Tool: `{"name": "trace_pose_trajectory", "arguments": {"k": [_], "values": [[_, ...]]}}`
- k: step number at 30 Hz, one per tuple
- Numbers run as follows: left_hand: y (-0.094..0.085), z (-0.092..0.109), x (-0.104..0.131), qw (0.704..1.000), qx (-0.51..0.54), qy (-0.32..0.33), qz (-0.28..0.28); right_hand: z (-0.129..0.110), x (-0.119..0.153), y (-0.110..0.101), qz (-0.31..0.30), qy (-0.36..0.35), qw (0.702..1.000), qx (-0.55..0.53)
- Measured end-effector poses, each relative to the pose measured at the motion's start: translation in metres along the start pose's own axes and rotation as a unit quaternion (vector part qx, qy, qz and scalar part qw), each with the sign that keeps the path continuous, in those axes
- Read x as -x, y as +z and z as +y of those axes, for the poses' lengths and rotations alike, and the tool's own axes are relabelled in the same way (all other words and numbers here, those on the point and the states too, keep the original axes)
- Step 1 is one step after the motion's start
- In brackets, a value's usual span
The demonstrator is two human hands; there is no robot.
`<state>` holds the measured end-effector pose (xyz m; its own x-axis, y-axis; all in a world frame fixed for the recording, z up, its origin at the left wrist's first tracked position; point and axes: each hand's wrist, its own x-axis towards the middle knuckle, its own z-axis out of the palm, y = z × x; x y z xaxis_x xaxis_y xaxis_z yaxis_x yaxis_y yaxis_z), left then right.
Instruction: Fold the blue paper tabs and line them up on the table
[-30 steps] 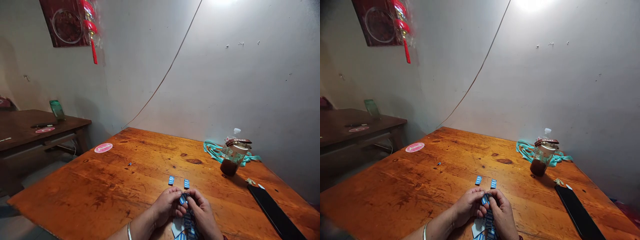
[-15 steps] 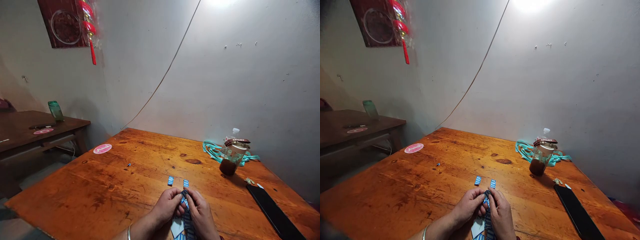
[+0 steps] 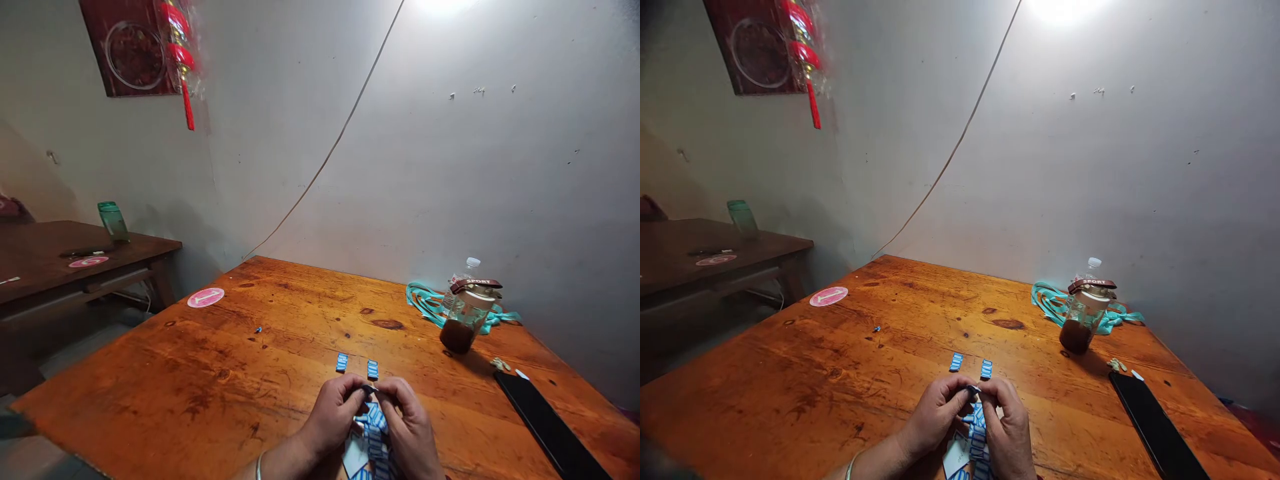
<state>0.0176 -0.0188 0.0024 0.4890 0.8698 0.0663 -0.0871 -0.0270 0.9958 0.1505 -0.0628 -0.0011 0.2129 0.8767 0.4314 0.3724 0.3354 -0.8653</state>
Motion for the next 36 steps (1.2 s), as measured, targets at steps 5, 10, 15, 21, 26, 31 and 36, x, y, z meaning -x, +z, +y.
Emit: {"name": "trace_pose_trajectory", "arguments": {"k": [5,10,15,21,26,31,36], "values": [[-0.002,0.008,0.001,0.998,-0.010,0.022,0.054,-0.008,0.003,-0.004,0.026,-0.060,0.998,0.014],[-0.001,0.011,0.001,0.996,0.008,0.042,0.081,-0.013,0.005,-0.004,0.028,-0.094,0.994,0.042],[-0.001,0.011,0.002,0.994,-0.017,0.079,0.073,-0.013,0.005,-0.003,0.022,-0.104,0.993,0.043],[-0.009,0.018,0.005,0.977,-0.116,0.160,0.085,-0.005,0.003,-0.003,0.022,-0.072,0.996,0.045],[-0.012,0.020,0.005,0.973,-0.150,0.160,0.072,-0.007,0.001,-0.008,0.011,-0.072,0.996,0.057],[-0.008,0.017,0.003,0.989,-0.108,0.093,0.029,-0.012,0.001,-0.008,-0.027,0.011,1.000,0.005],[-0.006,0.006,-0.003,0.999,0.029,-0.027,-0.002,-0.010,-0.004,-0.005,-0.006,0.222,0.956,-0.192]]}}
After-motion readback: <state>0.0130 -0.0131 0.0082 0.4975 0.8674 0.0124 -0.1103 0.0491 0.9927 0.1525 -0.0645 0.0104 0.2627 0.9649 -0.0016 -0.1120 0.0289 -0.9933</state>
